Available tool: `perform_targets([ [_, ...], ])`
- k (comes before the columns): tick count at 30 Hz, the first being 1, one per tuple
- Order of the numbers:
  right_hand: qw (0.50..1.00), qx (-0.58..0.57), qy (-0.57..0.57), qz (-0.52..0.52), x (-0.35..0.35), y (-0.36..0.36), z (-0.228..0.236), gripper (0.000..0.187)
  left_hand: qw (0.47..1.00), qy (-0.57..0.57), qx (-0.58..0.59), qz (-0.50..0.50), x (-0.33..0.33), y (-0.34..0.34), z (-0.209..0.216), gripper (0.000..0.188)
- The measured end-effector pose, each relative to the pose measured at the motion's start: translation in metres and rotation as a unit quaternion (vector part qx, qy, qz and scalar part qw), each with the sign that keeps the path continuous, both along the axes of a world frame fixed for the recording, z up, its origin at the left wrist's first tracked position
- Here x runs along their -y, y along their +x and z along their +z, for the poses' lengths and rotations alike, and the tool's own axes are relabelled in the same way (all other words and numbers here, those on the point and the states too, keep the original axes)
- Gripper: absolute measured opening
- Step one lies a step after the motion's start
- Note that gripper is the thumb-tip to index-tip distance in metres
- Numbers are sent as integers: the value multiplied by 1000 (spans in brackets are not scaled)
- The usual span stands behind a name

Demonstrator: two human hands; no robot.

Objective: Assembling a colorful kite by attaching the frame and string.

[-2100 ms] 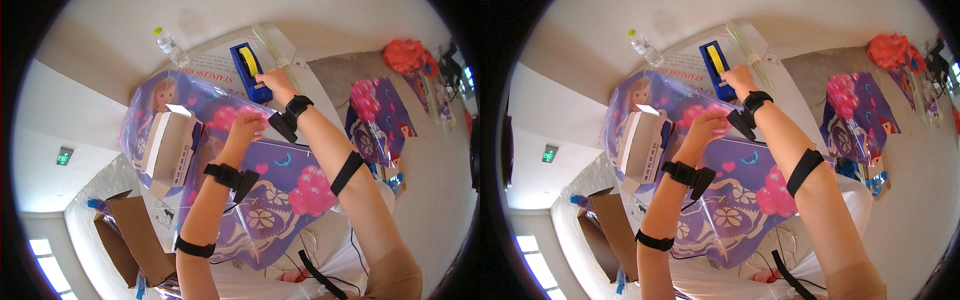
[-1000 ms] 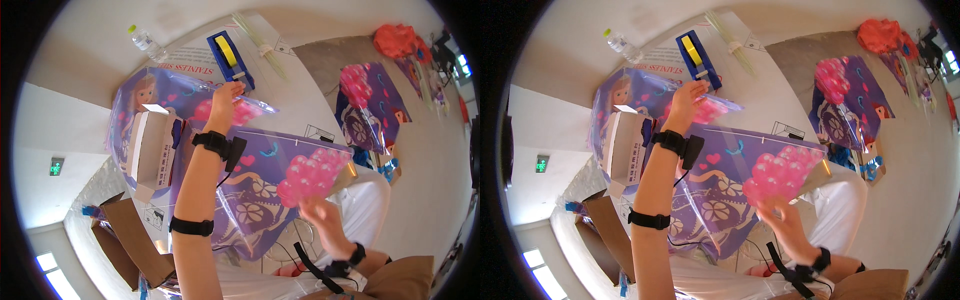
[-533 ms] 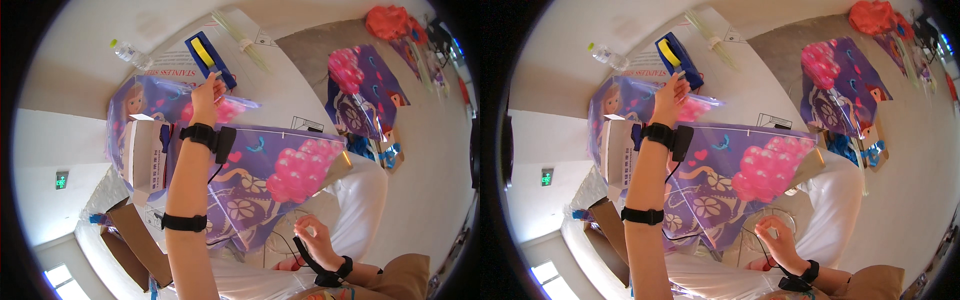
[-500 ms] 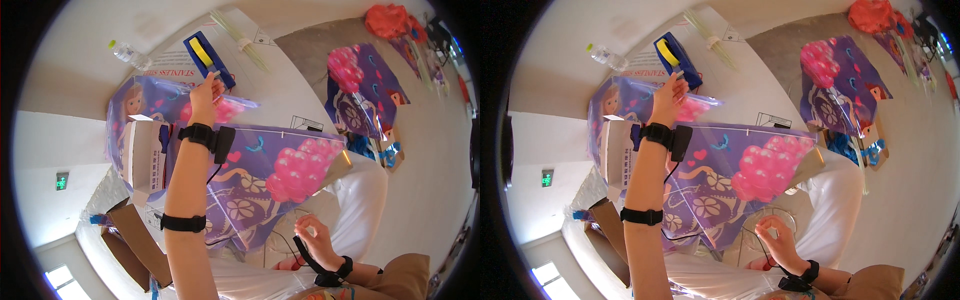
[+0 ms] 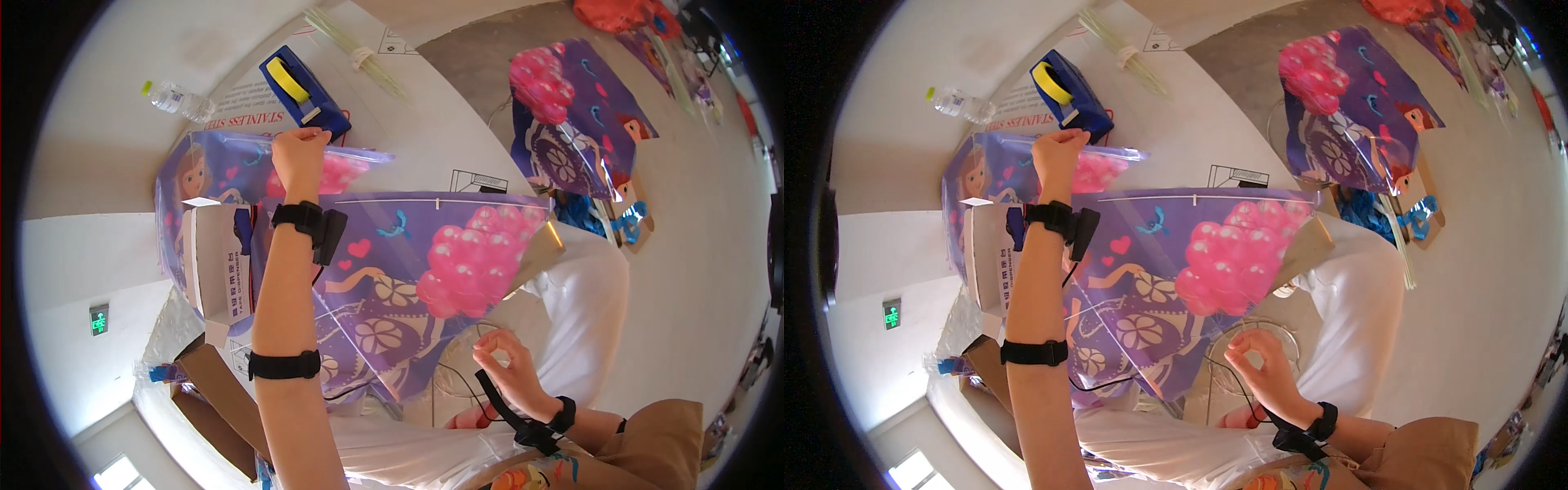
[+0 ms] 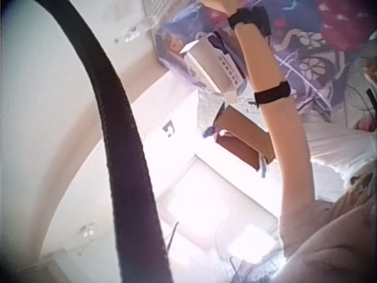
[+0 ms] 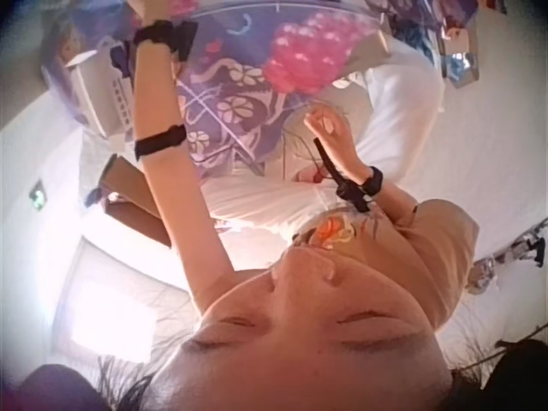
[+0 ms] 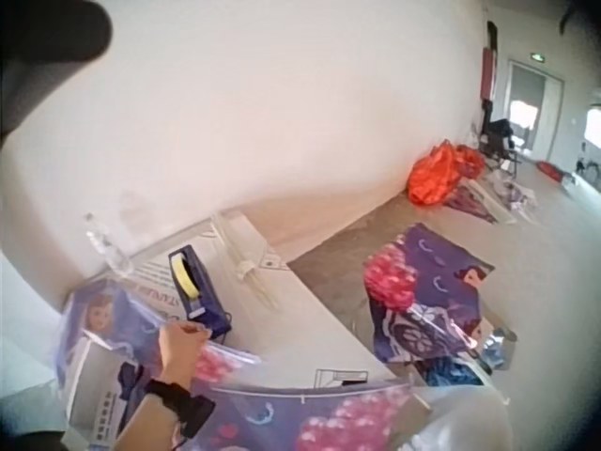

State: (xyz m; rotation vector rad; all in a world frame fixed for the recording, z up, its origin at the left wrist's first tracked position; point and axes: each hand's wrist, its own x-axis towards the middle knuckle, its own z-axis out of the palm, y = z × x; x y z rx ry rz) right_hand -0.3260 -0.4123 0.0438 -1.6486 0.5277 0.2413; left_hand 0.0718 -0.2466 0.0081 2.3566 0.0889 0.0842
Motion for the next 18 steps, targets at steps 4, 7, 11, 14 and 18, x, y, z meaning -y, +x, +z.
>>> perform_targets([
  [4,999,29,-10,28,22,-1,7,9,993,-99,18,-60,-17,2,0,23],
  [7,999,41,-22,26,66,11,9,12,891,-440,-93,-63,-38,-12,37,21],
  [11,991,43,-101,73,129,54,24,15,838,-539,-84,-8,-73,-41,48,14],
  [14,980,62,-164,97,159,88,27,9,854,-518,-39,-9,-81,-63,27,6],
  [18,953,67,-279,101,177,112,18,7,859,-509,-27,55,-72,-93,4,8],
])
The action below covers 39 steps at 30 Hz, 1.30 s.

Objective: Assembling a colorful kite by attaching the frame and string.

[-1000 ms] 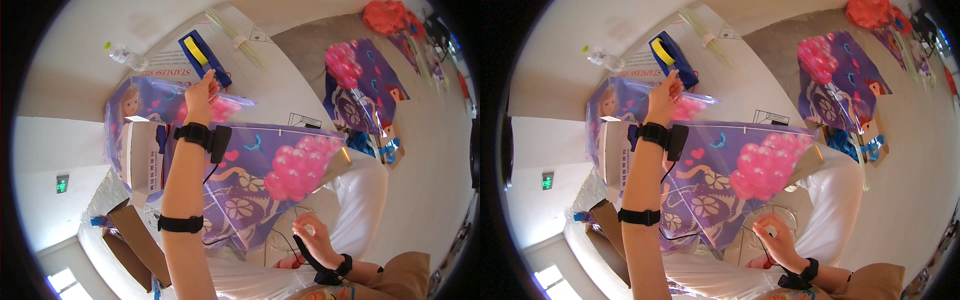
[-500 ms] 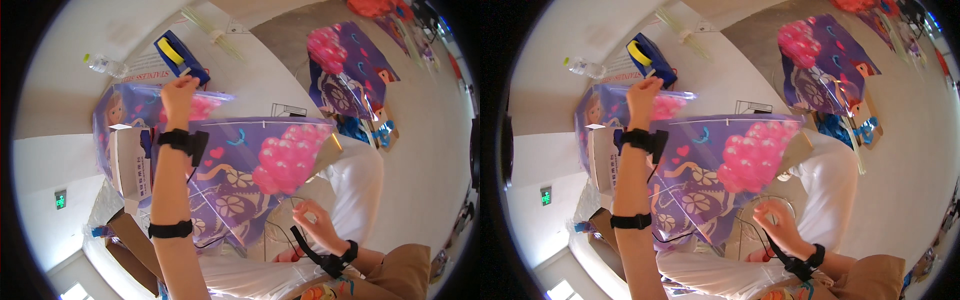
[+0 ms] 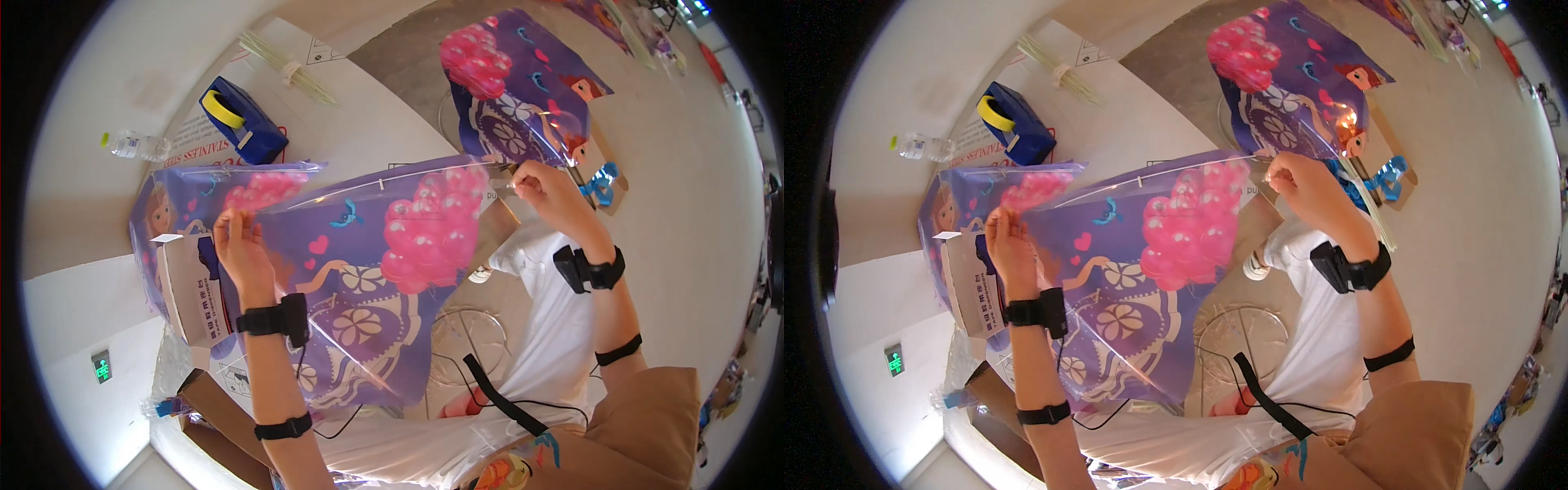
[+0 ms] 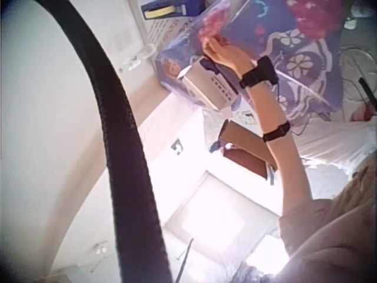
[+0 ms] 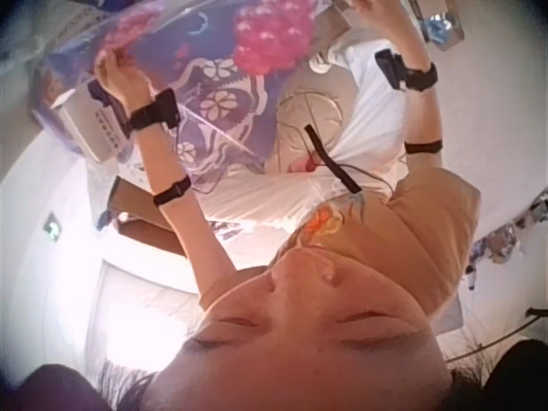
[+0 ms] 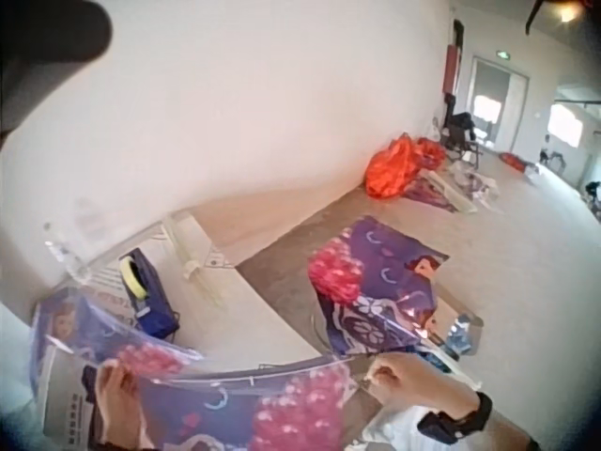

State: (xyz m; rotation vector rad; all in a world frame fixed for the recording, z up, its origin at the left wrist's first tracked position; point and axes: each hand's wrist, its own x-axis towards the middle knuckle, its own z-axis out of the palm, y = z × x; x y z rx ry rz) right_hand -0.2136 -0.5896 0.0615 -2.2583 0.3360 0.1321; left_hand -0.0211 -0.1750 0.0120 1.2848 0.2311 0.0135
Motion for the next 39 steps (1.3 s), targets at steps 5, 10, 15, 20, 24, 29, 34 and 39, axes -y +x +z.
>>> perform_targets([
  [5,999,-23,35,-2,11,4,-25,18,998,27,-4,53,12,-27,-11,9],
  [10,994,-47,99,-29,7,-8,-12,28,998,-50,33,36,-11,-58,7,7],
  [15,992,-63,104,34,2,-22,15,13,993,-101,40,54,-38,-147,72,5],
  [20,991,48,104,76,-23,-50,43,10,990,-74,40,111,-67,-263,129,10],
  [24,973,-6,217,76,-33,-84,73,7,980,31,-29,195,-76,-349,179,18],
  [29,970,32,217,102,-57,-122,116,8,941,283,-68,171,-103,-440,258,16],
  [34,939,59,296,164,-93,-145,168,6,888,437,89,114,-130,-521,356,14],
  [39,912,172,268,258,-95,-165,194,8,769,468,143,412,-171,-579,426,28],
])
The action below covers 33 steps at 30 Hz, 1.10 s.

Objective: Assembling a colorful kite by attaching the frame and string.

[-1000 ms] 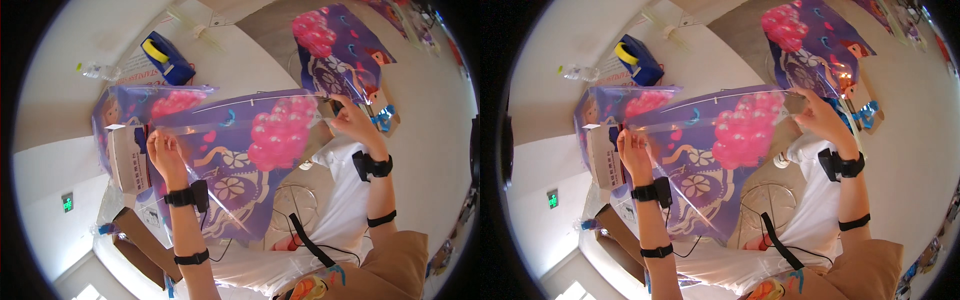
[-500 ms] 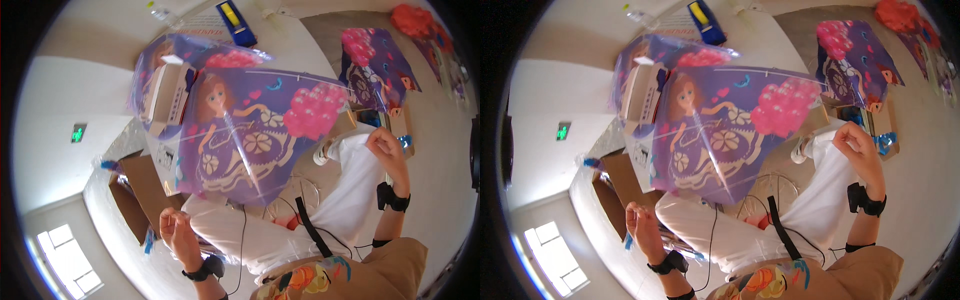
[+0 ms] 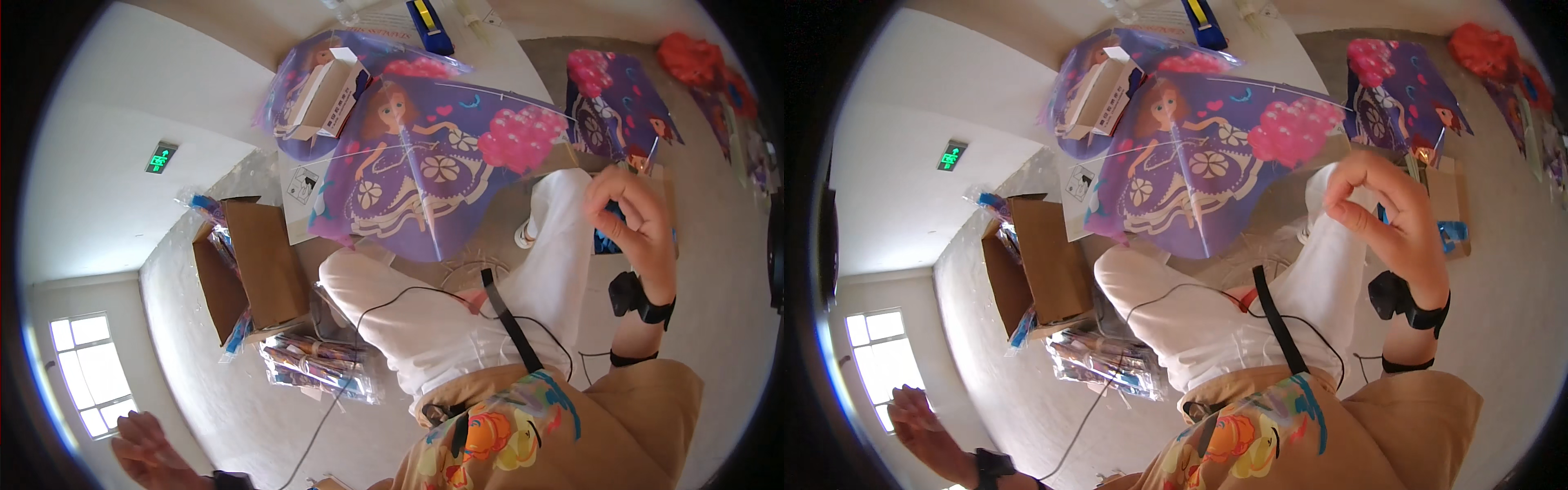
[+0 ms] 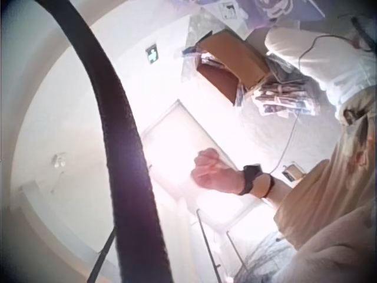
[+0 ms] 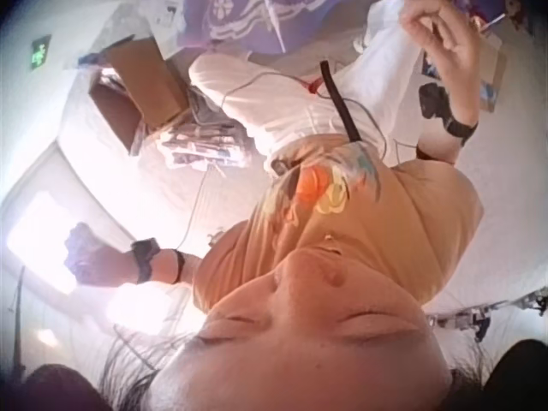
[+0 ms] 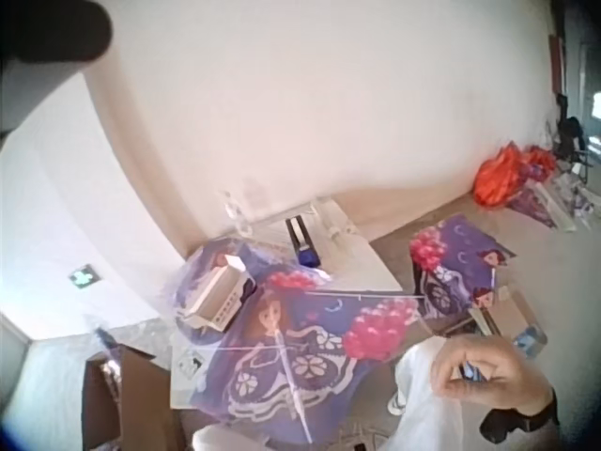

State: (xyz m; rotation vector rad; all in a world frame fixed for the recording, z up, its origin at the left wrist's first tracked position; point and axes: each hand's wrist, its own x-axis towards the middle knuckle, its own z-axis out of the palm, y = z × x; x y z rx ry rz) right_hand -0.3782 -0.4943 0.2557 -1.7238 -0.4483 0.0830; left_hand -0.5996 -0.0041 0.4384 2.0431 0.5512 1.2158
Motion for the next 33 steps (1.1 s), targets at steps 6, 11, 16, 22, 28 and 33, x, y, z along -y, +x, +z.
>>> perform_targets([
  [6,993,91,70,-7,-1,-5,26,7,962,225,-125,-92,-16,43,67,34],
  [11,994,79,38,-73,11,8,16,8,940,169,-191,-225,-34,145,45,47],
  [16,996,34,-55,-58,22,21,-46,11,910,-18,-281,-305,-12,274,-79,23],
  [22,985,2,-125,-120,15,57,-145,21,884,-154,-300,-323,3,354,-259,20],
  [28,955,27,-237,-173,21,103,-219,22,858,-271,-135,-416,40,401,-372,12],
  [33,952,-31,-227,-201,35,121,-256,18,801,-395,-147,-425,77,423,-429,9],
])
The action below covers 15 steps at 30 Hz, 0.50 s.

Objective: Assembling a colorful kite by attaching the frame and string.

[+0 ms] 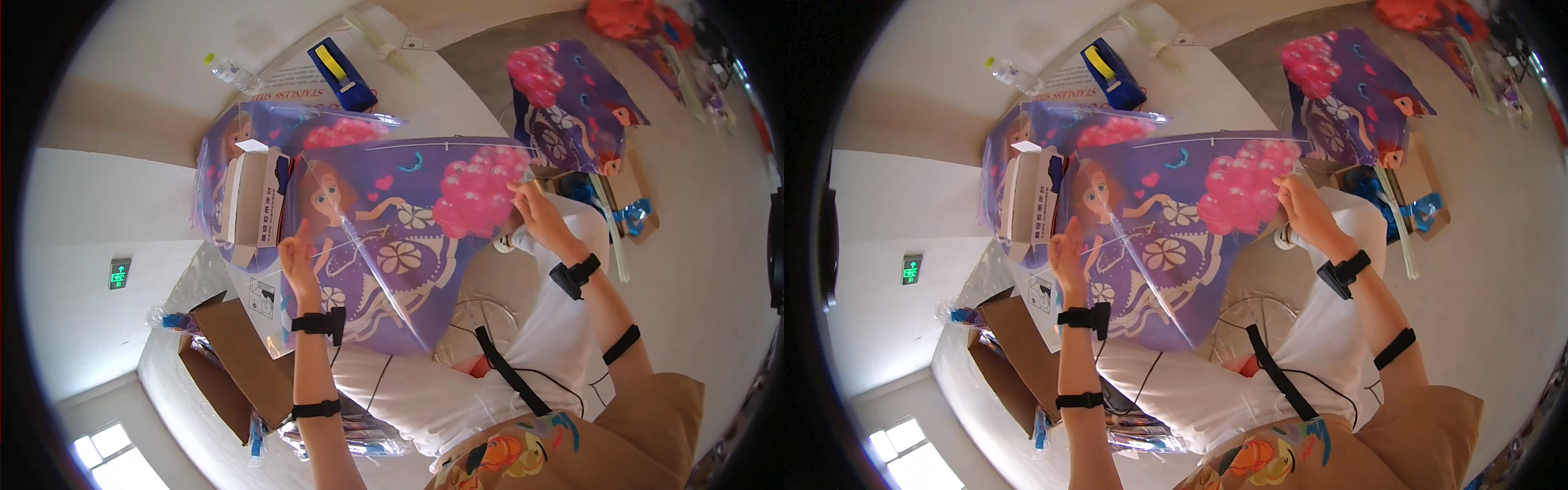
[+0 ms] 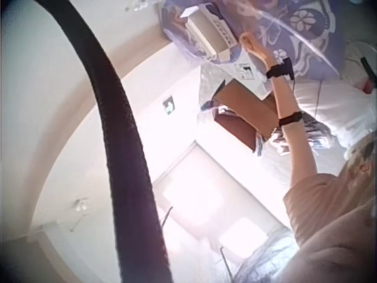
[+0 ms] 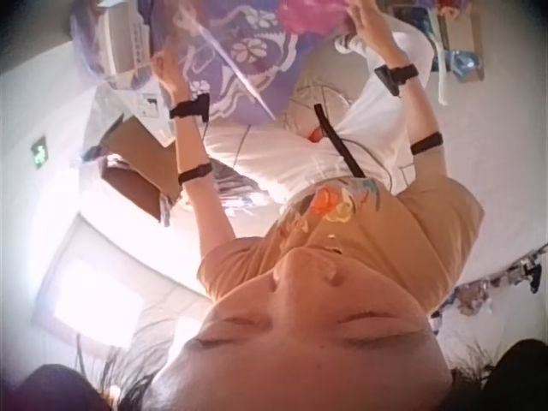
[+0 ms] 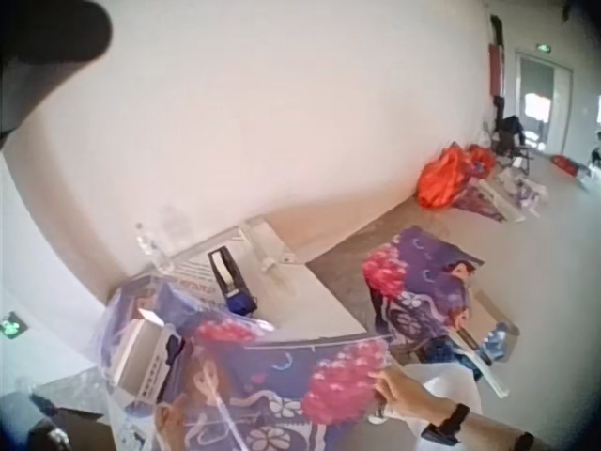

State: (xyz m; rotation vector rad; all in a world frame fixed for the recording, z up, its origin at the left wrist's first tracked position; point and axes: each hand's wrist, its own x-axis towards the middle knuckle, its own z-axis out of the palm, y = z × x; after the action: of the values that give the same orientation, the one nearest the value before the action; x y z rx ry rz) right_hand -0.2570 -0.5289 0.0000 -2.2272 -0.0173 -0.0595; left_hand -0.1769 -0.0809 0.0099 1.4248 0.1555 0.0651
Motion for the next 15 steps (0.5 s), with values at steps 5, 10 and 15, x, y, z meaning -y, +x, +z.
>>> perform_targets([
  [5,999,36,6,22,-15,6,-2,12,1000,-7,-27,0,-28,-18,-49,9],
  [10,999,21,-13,33,-12,7,1,12,999,45,-27,-6,-23,-29,-61,7],
  [15,997,37,-12,64,-14,12,-3,11,991,115,53,-54,-32,-34,-71,8],
])
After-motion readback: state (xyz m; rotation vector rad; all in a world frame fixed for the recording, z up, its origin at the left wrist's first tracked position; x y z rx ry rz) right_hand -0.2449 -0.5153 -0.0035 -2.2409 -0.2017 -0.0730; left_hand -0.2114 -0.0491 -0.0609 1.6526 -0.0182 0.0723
